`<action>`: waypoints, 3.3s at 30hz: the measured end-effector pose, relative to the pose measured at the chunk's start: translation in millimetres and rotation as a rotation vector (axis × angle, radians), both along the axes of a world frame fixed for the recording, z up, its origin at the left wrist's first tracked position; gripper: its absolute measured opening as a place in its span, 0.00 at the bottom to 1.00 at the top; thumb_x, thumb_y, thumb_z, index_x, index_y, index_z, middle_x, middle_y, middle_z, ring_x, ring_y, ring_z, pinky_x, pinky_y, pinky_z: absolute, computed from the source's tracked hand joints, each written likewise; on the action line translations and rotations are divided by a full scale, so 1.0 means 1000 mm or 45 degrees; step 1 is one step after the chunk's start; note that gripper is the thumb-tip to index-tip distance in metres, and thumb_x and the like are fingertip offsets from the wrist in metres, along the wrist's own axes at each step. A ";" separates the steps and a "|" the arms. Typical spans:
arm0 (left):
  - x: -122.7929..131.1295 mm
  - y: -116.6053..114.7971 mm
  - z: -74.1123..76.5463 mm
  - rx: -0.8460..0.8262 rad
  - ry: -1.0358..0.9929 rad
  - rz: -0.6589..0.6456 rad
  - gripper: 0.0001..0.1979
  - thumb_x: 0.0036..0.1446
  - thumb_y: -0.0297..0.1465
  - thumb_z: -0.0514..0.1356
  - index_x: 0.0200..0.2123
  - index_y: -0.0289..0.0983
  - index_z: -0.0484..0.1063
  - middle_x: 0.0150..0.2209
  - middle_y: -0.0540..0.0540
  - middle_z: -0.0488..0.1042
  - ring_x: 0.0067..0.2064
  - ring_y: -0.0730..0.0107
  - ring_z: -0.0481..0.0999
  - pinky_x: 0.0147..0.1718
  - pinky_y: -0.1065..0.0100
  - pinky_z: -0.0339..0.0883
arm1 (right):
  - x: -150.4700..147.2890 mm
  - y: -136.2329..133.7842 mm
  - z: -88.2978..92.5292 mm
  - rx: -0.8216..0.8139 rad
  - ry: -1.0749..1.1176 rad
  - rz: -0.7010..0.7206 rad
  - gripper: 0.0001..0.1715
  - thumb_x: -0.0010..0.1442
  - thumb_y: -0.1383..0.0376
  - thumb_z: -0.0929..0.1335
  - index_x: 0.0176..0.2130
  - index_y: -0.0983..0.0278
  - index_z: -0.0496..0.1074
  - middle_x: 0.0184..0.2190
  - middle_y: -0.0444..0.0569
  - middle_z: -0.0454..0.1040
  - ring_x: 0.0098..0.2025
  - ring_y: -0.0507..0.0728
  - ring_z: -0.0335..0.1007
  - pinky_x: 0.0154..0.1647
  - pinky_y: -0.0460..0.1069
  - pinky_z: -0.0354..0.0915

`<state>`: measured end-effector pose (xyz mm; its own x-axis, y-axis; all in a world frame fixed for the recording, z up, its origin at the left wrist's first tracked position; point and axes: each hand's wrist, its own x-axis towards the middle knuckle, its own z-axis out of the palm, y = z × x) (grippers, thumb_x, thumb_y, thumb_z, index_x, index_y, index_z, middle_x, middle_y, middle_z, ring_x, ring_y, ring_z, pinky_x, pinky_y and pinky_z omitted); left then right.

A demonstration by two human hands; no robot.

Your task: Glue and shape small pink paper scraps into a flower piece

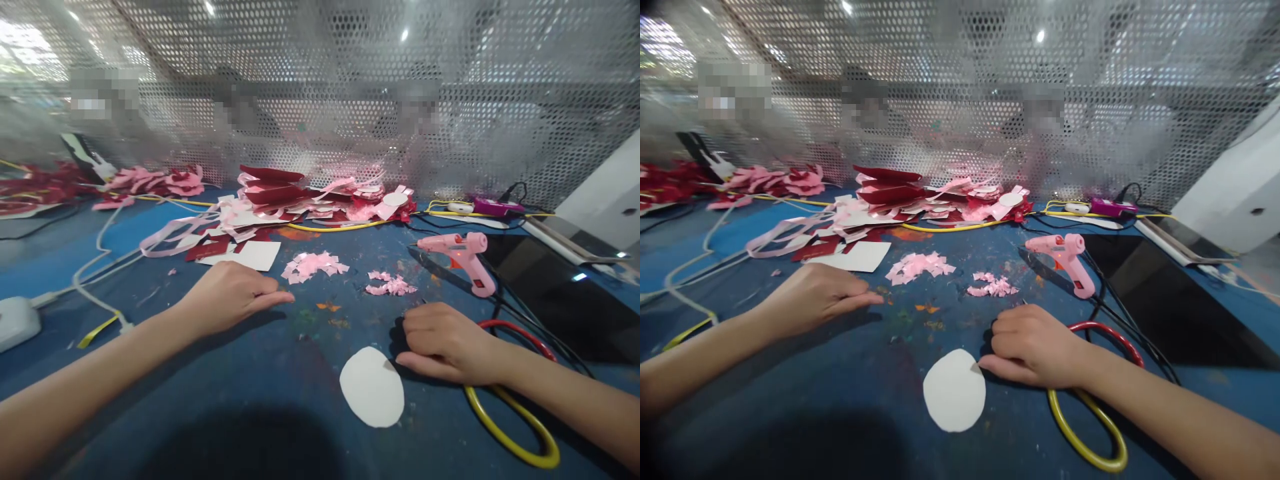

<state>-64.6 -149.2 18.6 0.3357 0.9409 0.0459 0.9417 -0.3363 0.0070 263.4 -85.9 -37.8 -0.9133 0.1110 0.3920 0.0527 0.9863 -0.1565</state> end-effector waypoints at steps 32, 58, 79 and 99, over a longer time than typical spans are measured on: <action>0.029 0.107 -0.007 -0.131 -0.441 0.235 0.07 0.45 0.32 0.60 0.26 0.36 0.76 0.25 0.47 0.78 0.27 0.69 0.73 0.28 0.71 0.58 | 0.068 0.064 -0.020 -0.841 0.809 -1.356 0.26 0.54 0.48 0.66 0.45 0.63 0.65 0.40 0.52 0.72 0.34 0.57 0.69 0.27 0.50 0.67; 0.106 0.060 -0.035 -0.717 -1.915 0.365 0.07 0.45 0.30 0.67 0.29 0.33 0.77 0.26 0.49 0.78 0.27 0.78 0.75 0.31 0.77 0.71 | 0.061 0.043 -0.003 0.015 0.648 -0.792 0.08 0.57 0.66 0.68 0.40 0.61 0.68 0.37 0.50 0.70 0.38 0.57 0.69 0.39 0.52 0.66; 0.108 0.051 -0.038 -0.514 -1.875 0.382 0.03 0.44 0.26 0.64 0.26 0.35 0.73 0.22 0.51 0.76 0.24 0.78 0.75 0.25 0.78 0.71 | 0.037 0.005 -0.002 0.566 0.312 -0.460 0.11 0.63 0.73 0.59 0.38 0.65 0.68 0.29 0.50 0.73 0.35 0.57 0.68 0.35 0.53 0.67; 0.109 0.052 -0.039 -0.580 -1.814 0.294 0.02 0.46 0.26 0.63 0.25 0.35 0.72 0.22 0.52 0.76 0.23 0.79 0.73 0.26 0.77 0.68 | 0.035 0.002 0.002 0.693 0.165 -0.491 0.11 0.62 0.74 0.59 0.33 0.63 0.67 0.25 0.48 0.70 0.31 0.55 0.64 0.30 0.50 0.61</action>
